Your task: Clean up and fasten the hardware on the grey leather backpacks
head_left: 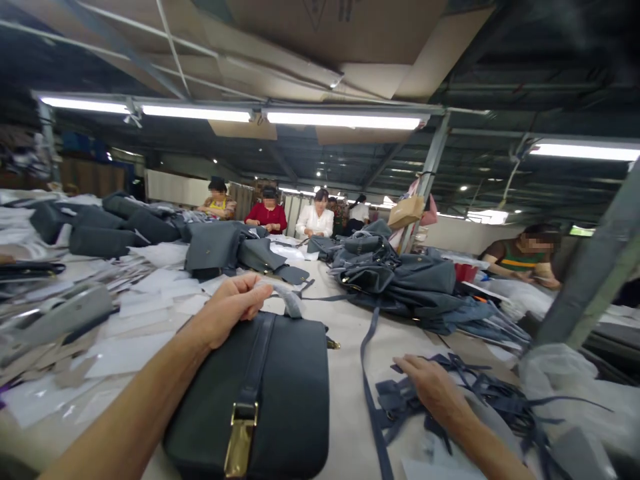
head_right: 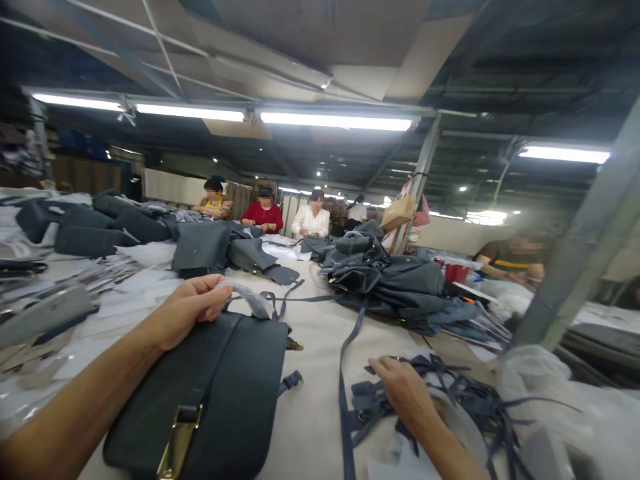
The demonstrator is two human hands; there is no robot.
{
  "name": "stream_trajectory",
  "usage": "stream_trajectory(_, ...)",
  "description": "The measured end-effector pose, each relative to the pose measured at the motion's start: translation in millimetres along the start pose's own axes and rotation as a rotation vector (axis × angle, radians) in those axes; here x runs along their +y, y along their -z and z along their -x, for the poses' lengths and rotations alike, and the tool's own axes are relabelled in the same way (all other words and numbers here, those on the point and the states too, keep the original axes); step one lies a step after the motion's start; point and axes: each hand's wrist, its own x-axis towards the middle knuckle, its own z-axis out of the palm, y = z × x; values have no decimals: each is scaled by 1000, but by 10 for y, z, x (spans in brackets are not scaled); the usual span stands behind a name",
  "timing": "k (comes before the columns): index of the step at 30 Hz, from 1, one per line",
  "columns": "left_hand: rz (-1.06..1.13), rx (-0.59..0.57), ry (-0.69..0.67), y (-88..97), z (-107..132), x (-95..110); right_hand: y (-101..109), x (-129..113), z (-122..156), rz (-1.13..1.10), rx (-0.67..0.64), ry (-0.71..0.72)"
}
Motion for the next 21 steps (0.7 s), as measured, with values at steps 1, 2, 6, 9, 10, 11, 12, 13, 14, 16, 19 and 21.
stream_trajectory(1, -5, 4, -8, -7, 7, -2, 121, -60, -82, -56, 98, -5)
stream_trajectory(2, -13, 9, -21, -16, 13, -4, 261, -165, -158, -165, 216, -29)
stream_trajectory(6, -22, 5, -71, -58, 12, -37, 925, -998, -274, -1135, 284, -229)
stream_trajectory(9, -2, 55, -97, -71, -2, -77, 1310, -1774, -176, -1624, -447, -278)
stream_trajectory(10, 0, 86, -109, -70, 1, -89, 1380, -2002, -154, -1726, -568, -275)
stream_trajectory(11, 1, 119, -120, -68, 11, -101, 1419, -2205, -153, -1830, -593, -303)
stream_trajectory(12, 2, 154, -128, -64, 28, -112, 1429, -2380, -178, -1909, -592, -339)
stream_trajectory(13, 2, 187, -136, -58, 50, -124, 1415, -2526, -230, -1986, -528, -383)
stream_trajectory(14, 3, 219, -145, -52, 73, -139, 1385, -2646, -303, -2043, -448, -432)
stream_trajectory(16, 0, 281, -168, -40, 112, -177, 1302, -2818, -482, -2096, -250, -510)
stream_trajectory(19, -25, 323, -178, -23, 106, -244, 1194, -2951, -705, -2105, -18, -526)
stream_trajectory(21, -55, 291, -167, -21, 63, -270, 1156, -2971, -763, -2110, 34, -484)
